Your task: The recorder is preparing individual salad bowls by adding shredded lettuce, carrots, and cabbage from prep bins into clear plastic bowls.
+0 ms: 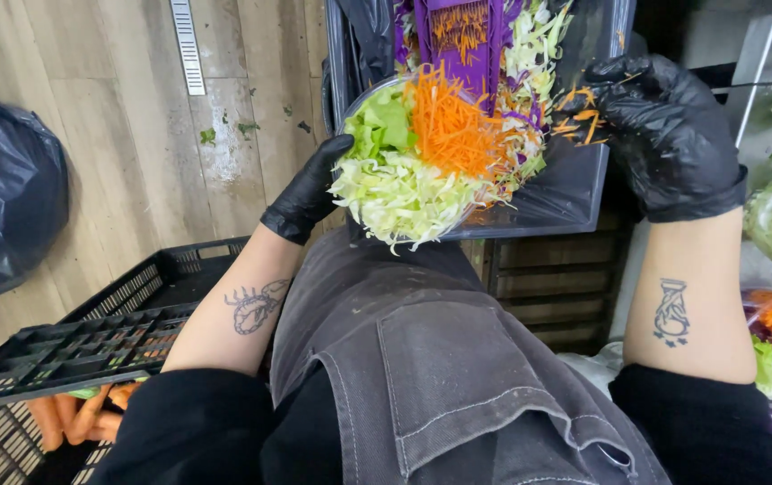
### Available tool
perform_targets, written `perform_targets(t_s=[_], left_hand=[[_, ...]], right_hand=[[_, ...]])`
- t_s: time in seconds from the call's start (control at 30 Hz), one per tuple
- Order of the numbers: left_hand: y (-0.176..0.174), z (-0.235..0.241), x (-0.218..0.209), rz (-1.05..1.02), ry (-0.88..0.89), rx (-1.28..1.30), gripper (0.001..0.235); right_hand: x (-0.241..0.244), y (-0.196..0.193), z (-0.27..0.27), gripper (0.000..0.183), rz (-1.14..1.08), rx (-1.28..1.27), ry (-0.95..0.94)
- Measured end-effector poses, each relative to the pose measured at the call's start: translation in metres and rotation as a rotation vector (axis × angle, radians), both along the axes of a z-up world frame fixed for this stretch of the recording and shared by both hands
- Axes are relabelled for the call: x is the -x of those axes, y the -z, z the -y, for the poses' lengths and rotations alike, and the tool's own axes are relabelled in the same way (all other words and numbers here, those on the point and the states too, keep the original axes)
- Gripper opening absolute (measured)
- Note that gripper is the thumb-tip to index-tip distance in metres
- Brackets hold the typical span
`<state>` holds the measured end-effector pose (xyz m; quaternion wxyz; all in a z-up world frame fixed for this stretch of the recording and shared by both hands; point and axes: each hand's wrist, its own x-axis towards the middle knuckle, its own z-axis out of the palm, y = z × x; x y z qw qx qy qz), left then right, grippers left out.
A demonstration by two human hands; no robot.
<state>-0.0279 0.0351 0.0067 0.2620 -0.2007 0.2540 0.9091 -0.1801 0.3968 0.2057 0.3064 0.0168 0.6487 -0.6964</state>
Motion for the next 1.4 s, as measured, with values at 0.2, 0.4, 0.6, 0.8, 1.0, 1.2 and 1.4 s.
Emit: perform_targets(t_s=[0.2, 0.4, 0.6, 0.8, 1.0, 1.2, 1.4], left_hand=[[-0.011, -0.019, 0.011, -0.028, 0.052, -0.007, 0.066], [-0.013, -0.023, 0.012, -0.054, 0.049, -0.012, 0.066], [-0.013, -0.024, 0.01, -0.046, 0.054, -0.033, 0.066], [-0.011, -0.014, 0.007, -0.016, 0.038, -0.047, 0.067], [-0.006, 0.03, -0.014, -0.015, -0.069, 0.004, 0.07], [-0.011, 0.077, -0.036, -0.034, -0.21, 0.047, 0.075], [-0.026, 0.104, -0.048, -0.07, -0.356, 0.102, 0.082]], right_hand=[[-0.021, -0.061, 0.074, 0.041, -0.421, -0.113, -0.453], [-0.032, -0.051, 0.08, 0.041, -0.705, -0.45, -0.445], [-0.035, -0.037, 0.087, 0.035, -0.786, -0.494, -0.293], [-0.031, -0.048, 0.088, 0.028, -0.787, -0.415, -0.245], [-0.01, 0.016, 0.017, 0.007, -0.57, -0.282, 0.039], [0.006, 0.184, -0.052, 0.02, -0.257, -0.468, -0.096], [-0.01, 0.271, -0.062, 0.041, -0.266, -0.703, -0.247]])
